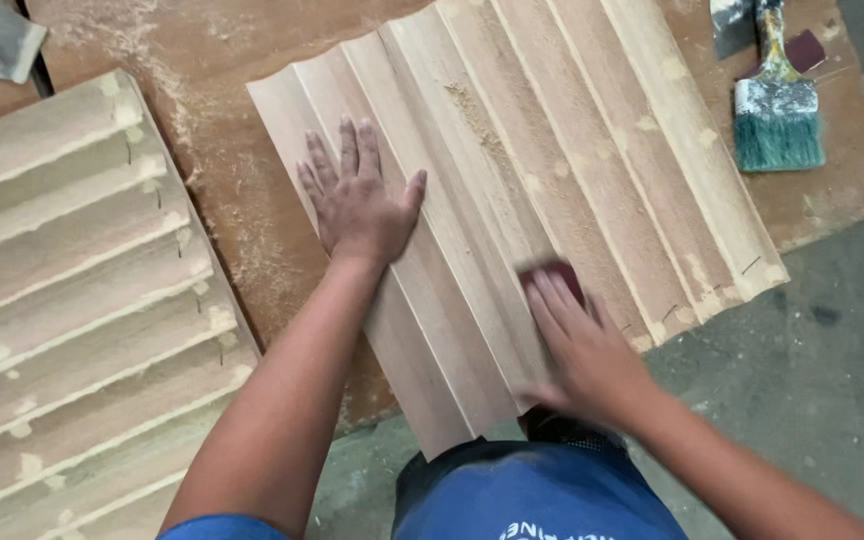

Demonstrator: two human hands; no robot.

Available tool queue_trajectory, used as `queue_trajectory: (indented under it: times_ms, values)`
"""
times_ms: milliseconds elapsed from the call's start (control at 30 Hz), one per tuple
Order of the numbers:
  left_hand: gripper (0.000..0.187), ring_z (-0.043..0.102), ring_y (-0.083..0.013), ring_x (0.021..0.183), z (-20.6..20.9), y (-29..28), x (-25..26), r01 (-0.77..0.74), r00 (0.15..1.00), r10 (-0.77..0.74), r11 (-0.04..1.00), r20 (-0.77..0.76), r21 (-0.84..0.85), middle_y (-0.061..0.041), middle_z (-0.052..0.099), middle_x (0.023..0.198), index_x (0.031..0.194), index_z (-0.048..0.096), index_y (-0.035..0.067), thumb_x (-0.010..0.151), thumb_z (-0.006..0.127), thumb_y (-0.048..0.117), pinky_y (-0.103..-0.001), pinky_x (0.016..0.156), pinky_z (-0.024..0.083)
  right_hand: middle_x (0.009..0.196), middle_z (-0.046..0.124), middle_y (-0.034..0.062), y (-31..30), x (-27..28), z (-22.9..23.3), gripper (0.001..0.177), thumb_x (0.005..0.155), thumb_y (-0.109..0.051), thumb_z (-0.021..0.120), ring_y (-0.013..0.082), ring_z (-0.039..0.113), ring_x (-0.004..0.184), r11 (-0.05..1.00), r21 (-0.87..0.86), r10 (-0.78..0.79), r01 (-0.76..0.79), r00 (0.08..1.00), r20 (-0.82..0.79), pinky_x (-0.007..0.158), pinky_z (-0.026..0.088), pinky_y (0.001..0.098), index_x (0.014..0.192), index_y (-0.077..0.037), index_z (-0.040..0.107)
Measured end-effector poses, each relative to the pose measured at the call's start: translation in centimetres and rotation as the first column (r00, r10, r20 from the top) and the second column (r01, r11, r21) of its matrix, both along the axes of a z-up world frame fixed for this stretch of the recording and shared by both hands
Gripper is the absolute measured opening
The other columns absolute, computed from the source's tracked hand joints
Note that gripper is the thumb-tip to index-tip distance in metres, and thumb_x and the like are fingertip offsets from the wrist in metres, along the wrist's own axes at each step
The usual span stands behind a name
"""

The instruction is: The person sands a corrugated wooden panel using a sanding block, then wipes away dust with a brush and their hands.

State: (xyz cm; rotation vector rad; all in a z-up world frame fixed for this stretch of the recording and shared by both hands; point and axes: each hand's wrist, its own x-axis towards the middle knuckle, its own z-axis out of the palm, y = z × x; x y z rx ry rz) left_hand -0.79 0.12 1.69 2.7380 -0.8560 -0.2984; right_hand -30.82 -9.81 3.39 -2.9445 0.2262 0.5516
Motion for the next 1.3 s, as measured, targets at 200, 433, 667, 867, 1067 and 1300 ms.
queue_trajectory:
  times_ms: [200,433,667,867,1067,1300]
  values:
    - [0.093,0.006,-0.0455,0.156,0.5,-0.1,0.2,-0.012,0.999,0.012,1.000,-0.038,0.014,-0.007,0.022,0.171,0.164,0.029,0.016,0.092,0.048,0.071,-0.062,0.125,0.009,0.147,0.055,0.0235,-3.3,13.8,2.0,0.101,0.086,-0.074,0.060,0.0370,0.051,0.141,0.975,0.138,-0.172,0.173,0.985,-0.020,0.118,0.037,0.0503,0.148,0.004,0.047]
    - [0.091,0.007,-0.0441,0.156,-0.4,-0.1,0.1,-0.011,0.999,0.011,1.000,-0.049,-0.006,-0.007,0.024,0.171,0.163,0.030,0.015,0.093,0.048,0.070,-0.061,0.125,0.006,0.166,0.024,0.0304,0.9,6.7,0.6,0.112,0.090,-0.076,0.053,0.0429,0.020,0.156,0.944,0.214,-0.279,0.249,0.952,0.123,0.126,0.017,0.0529,0.159,0.007,0.024]
    - [0.092,0.001,-0.0424,0.155,-1.3,-0.4,1.0,-0.013,0.999,0.015,0.999,0.041,-0.050,-0.007,0.019,0.171,0.163,0.025,0.016,0.092,0.045,0.071,-0.060,0.123,0.002,0.172,0.010,0.0178,2.5,-1.9,-0.7,0.120,0.084,-0.068,0.070,0.0322,0.007,0.159,0.933,0.305,-0.232,0.190,0.967,0.109,0.123,0.012,0.0478,0.163,-0.003,0.009]
    - [0.091,0.003,-0.0429,0.155,-1.6,-0.2,-0.2,-0.009,0.999,0.011,0.999,0.048,-0.031,-0.007,0.020,0.170,0.162,0.029,0.016,0.092,0.044,0.072,-0.060,0.123,0.005,0.171,-0.003,0.0195,-1.0,12.3,1.6,0.121,0.087,-0.078,0.054,0.0304,-0.004,0.158,0.880,0.368,-0.311,0.300,0.950,-0.031,0.124,0.002,0.0481,0.162,0.001,0.002]
    - [0.092,0.000,-0.0430,0.154,-1.5,-0.4,0.5,0.005,0.999,-0.004,1.000,0.042,-0.025,-0.007,0.018,0.171,0.163,0.027,0.015,0.093,0.043,0.072,-0.061,0.123,0.002,0.172,-0.009,0.0146,2.5,0.3,1.3,0.129,0.082,-0.078,0.063,0.0282,-0.004,0.157,0.928,0.274,-0.256,0.252,0.966,-0.021,0.124,0.004,0.0453,0.163,-0.003,-0.003]
    - [0.091,0.000,-0.0411,0.155,-1.7,-0.4,0.1,-0.016,0.999,0.017,1.000,0.044,-0.022,-0.005,0.016,0.171,0.163,0.028,0.016,0.092,0.044,0.072,-0.060,0.123,0.002,0.172,-0.005,0.0172,-0.3,7.9,0.1,0.132,0.079,-0.079,0.065,0.0310,-0.007,0.158,0.915,0.330,-0.259,0.231,0.965,0.045,0.124,0.001,0.0509,0.162,-0.001,-0.001]
